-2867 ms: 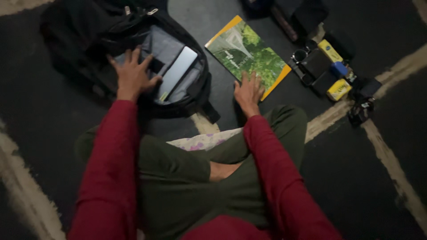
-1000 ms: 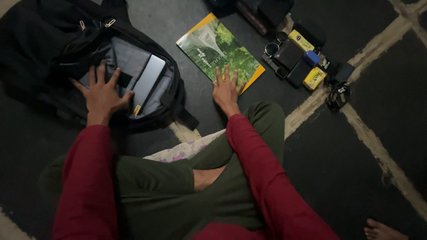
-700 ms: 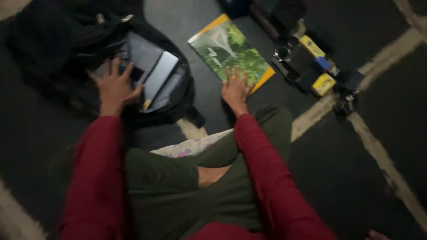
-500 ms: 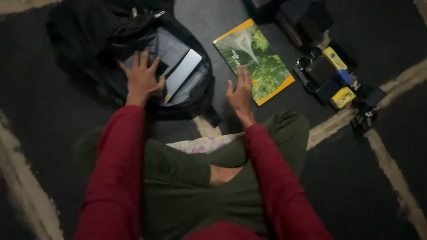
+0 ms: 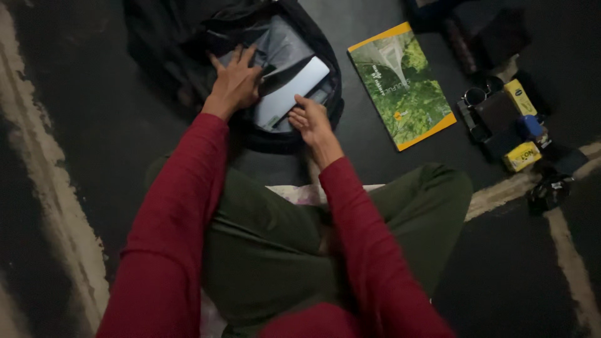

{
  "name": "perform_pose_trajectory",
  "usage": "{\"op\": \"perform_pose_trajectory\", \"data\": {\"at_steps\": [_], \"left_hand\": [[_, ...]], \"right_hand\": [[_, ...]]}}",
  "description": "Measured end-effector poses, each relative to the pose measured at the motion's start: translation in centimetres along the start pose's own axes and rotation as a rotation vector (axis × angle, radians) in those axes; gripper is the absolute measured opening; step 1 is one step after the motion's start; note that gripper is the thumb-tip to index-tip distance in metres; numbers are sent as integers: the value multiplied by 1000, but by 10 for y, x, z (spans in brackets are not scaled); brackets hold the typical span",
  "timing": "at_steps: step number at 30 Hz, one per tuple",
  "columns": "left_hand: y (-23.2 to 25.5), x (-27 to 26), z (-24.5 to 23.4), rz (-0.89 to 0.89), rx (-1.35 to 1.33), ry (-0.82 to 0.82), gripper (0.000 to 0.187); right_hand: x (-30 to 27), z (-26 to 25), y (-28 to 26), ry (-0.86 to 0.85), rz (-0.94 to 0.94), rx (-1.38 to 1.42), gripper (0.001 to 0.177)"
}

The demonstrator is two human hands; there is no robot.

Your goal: The person sits on the floor and unzips a black backpack, taking out folded jeans, shirts, a laptop, a book, and a water bottle one at a time and placing them on the floor beside them, then handles the bottle at the bag's side pocket.

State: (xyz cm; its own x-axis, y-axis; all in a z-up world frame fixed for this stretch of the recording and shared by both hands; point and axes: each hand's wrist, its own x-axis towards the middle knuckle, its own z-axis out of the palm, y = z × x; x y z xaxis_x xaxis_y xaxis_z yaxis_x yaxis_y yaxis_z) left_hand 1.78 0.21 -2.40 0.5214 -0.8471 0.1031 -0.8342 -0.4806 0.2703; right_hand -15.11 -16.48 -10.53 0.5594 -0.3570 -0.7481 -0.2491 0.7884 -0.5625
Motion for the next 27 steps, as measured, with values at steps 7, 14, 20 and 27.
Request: {"op": "perform_pose_trajectory", "data": {"at_steps": [7,14,20,27], "left_hand": [[14,0,-16,-66,-11,-26,21],[29,-9,-37,-25,107,-49,64],[31,-12,-45,-31,97,-107,83],[41,-13,-27,-42,151,-122,80]], "right_hand": [[9,9,-20,-194,132,153,49],[-38,17,-17,-295,-117,174,43],[-59,12,-21,-414,-333,221,70],[-82,-1,7,-641,-266,306,97]]}}
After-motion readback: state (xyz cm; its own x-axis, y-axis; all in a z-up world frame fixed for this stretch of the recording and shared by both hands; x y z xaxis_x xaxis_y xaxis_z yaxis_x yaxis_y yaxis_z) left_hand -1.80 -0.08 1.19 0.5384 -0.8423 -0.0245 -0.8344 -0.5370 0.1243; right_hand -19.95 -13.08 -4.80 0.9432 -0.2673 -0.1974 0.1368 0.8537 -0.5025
